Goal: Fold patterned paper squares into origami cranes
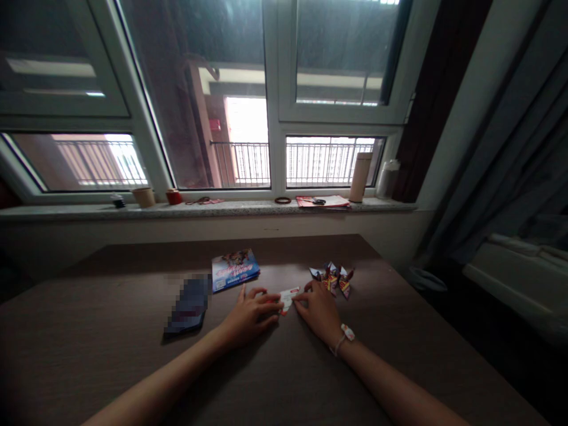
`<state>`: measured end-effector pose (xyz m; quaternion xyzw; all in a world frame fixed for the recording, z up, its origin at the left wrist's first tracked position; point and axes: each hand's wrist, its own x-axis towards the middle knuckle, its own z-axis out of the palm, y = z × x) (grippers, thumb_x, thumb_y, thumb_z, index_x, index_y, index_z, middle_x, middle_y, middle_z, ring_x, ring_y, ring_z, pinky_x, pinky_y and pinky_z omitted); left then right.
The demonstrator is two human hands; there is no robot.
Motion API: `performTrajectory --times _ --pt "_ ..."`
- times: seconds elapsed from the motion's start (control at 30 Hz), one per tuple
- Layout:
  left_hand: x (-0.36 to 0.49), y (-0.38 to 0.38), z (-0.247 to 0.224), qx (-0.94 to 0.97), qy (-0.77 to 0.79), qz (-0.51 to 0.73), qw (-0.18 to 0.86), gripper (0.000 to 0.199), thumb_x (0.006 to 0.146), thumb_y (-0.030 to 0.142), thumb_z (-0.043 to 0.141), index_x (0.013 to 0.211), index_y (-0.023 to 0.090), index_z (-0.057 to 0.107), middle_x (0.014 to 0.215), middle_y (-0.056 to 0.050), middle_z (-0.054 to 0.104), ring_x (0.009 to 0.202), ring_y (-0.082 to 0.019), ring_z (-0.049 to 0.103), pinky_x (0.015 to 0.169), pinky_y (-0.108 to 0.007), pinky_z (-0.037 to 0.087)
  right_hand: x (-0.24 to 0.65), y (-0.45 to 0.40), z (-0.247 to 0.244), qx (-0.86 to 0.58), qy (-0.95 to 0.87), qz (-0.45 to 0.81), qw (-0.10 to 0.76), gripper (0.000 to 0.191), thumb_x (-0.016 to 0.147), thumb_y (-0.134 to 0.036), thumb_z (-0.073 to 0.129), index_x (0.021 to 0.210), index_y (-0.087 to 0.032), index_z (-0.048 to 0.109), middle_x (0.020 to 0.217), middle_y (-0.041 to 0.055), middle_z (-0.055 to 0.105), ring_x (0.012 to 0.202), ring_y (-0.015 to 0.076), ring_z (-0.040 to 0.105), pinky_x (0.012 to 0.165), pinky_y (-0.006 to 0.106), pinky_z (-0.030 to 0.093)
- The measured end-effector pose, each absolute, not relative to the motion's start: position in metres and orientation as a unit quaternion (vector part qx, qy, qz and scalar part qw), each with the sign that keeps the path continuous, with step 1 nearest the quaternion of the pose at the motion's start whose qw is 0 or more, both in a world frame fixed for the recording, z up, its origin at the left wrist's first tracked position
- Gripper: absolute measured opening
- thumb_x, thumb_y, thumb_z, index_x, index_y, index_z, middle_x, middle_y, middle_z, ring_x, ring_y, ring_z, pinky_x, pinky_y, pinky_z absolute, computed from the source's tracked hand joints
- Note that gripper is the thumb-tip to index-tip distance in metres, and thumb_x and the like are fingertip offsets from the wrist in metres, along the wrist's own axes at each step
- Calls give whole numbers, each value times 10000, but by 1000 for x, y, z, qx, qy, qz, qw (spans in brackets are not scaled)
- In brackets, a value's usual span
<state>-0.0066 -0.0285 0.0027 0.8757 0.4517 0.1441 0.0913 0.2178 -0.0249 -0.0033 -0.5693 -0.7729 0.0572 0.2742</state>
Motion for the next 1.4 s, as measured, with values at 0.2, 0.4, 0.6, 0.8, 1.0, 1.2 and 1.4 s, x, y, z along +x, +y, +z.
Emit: performTrajectory --times 0.2,0.4,0.6,0.8,1.0,1.2,1.4 --pt "-7 -28 1 876 449 151 88 326 893 390 597 1214 440 614 1358 45 585 1284 -333 416 1081 -748 64 219 -22 -2 -593 -775 -26 219 246 927 -316 533 1068 -309 735 1097 82 602 1074 237 539 918 342 418" --pt "-8 -28 1 877 446 157 87 331 890 395 599 1218 433 620 1356 40 587 1280 -320 419 1110 -713 72 217 -21 -3 -606 -772 -73 176 295 957 -303 465 1153 -290 685 1140 108 606 1098 267 530 902 373 415" --pt "-8 -27 1 876 447 155 95 344 883 368 613 1220 440 615 1363 42 583 1284 -335 413 1081 -751 47 215 -19 -5 -606 -771 -85 175 289 955 -278 458 1158 -275 663 1148 119 611 1105 288 530 898 404 416" --pt "-9 -28 0 880 444 150 84 351 896 389 588 1243 443 597 1391 38 555 1302 -329 391 1104 -718 63 215 -21 -10 -598 -773 -100 189 271 945 -257 468 1126 -264 670 1110 127 625 1072 300 551 894 431 438" --pt "-10 -28 0 872 460 141 85 360 898 436 579 1256 471 583 1458 1 474 1325 -336 372 1081 -742 71 219 -18 -14 -553 -793 -91 239 335 929 -224 507 1250 -209 602 1254 146 576 1157 297 531 961 433 443" --pt "-10 -29 1 875 451 154 83 339 901 430 581 1238 464 602 1411 -13 517 1303 -317 401 1092 -723 94 222 -16 -14 -426 -862 -41 272 332 919 -172 528 1227 -266 609 1227 84 606 1170 244 531 1007 422 439" --pt "-8 -30 2 870 456 169 77 314 901 388 593 1210 435 631 1339 -18 575 1266 -302 440 1098 -710 115 223 -18 -13 -405 -871 -3 278 233 915 -205 563 1118 -242 671 1068 72 631 1041 216 569 923 376 479"
